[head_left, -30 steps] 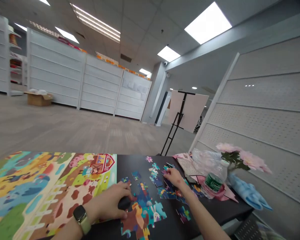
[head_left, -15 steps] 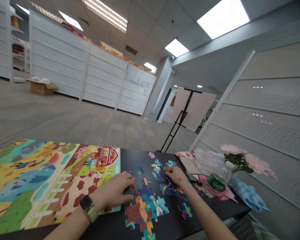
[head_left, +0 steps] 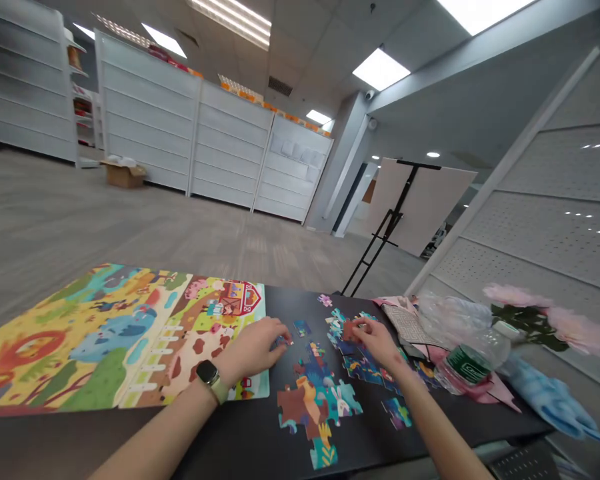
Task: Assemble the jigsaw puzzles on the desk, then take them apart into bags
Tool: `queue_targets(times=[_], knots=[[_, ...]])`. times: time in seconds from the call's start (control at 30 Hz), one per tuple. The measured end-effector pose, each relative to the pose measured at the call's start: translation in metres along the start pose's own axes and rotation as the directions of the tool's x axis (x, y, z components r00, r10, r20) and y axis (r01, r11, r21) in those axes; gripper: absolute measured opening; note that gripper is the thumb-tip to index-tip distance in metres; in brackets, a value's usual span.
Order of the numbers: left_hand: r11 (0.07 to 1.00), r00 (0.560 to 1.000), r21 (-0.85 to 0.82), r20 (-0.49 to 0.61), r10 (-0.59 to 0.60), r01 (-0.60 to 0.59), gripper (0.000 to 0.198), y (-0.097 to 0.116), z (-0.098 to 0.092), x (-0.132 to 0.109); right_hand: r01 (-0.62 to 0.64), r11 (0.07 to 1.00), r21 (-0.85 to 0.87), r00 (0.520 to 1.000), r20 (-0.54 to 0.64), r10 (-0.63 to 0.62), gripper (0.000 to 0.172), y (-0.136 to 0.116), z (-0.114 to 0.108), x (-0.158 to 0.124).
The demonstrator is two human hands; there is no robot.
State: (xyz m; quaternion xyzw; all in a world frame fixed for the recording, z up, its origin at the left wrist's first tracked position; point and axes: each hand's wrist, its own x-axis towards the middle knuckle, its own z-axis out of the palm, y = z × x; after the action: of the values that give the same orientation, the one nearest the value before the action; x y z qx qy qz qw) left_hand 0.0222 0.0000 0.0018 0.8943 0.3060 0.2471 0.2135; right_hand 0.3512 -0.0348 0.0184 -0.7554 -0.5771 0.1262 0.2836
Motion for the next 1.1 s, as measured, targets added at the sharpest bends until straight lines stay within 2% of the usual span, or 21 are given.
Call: queue_targets(times=[0.13,0.2,0.27,0.33,0.4,0.53,0.7,0.83,0.97,1.1], knots=[[0.951,0.999,-0.309,-0.028,-0.04,0.029,0.026,0.007,0.01,0.003,-0.006,0.943,0.332,0.972,0.225,-0.073,0.037,-0.039,0.041,-0.047],[0.887,0.998,-0.459,-0.001,-0.059,0.052,0.027,0.005,0.019,0.006,-0.032,0.898,0.439,0.956,0.275,-0.1,0.042,-0.055,0.062,-0.066],[0.851,0.997,-0.522,0.01,-0.07,0.065,0.025,0.0,0.027,0.008,-0.052,0.86,0.508,0.951,0.289,-0.112,0.046,-0.064,0.073,-0.078],[0.853,0.997,-0.516,0.024,-0.077,0.078,0.023,-0.006,0.029,0.009,-0.049,0.835,0.548,0.96,0.257,-0.112,0.05,-0.065,0.072,-0.085],[0.877,0.996,-0.47,0.058,-0.075,0.093,0.024,-0.01,0.027,0.009,-0.008,0.823,0.568,0.982,0.159,-0.1,0.05,-0.059,0.064,-0.089],[0.93,0.992,-0.355,0.114,-0.06,0.097,0.027,-0.006,0.02,0.007,0.043,0.827,0.56,0.999,-0.024,-0.036,0.042,-0.03,0.045,-0.102],[0.974,0.993,-0.226,0.114,0.008,0.018,0.027,0.001,0.023,0.005,-0.006,0.827,0.562,0.989,-0.117,0.087,0.042,0.003,0.045,-0.121],[0.989,0.989,-0.143,0.136,0.053,-0.033,0.026,0.004,0.026,0.005,-0.02,0.833,0.553,0.989,-0.113,0.099,0.042,0.008,0.048,-0.127],[0.992,0.991,-0.12,0.124,0.042,-0.027,0.026,0.006,0.026,0.004,-0.011,0.863,0.505,0.998,-0.047,0.04,0.039,0.005,0.048,-0.129],[0.992,0.992,-0.126,0.121,0.032,-0.016,0.026,0.007,0.025,0.004,0.007,0.892,0.452,0.999,-0.038,0.012,0.038,0.007,0.051,-0.13]])
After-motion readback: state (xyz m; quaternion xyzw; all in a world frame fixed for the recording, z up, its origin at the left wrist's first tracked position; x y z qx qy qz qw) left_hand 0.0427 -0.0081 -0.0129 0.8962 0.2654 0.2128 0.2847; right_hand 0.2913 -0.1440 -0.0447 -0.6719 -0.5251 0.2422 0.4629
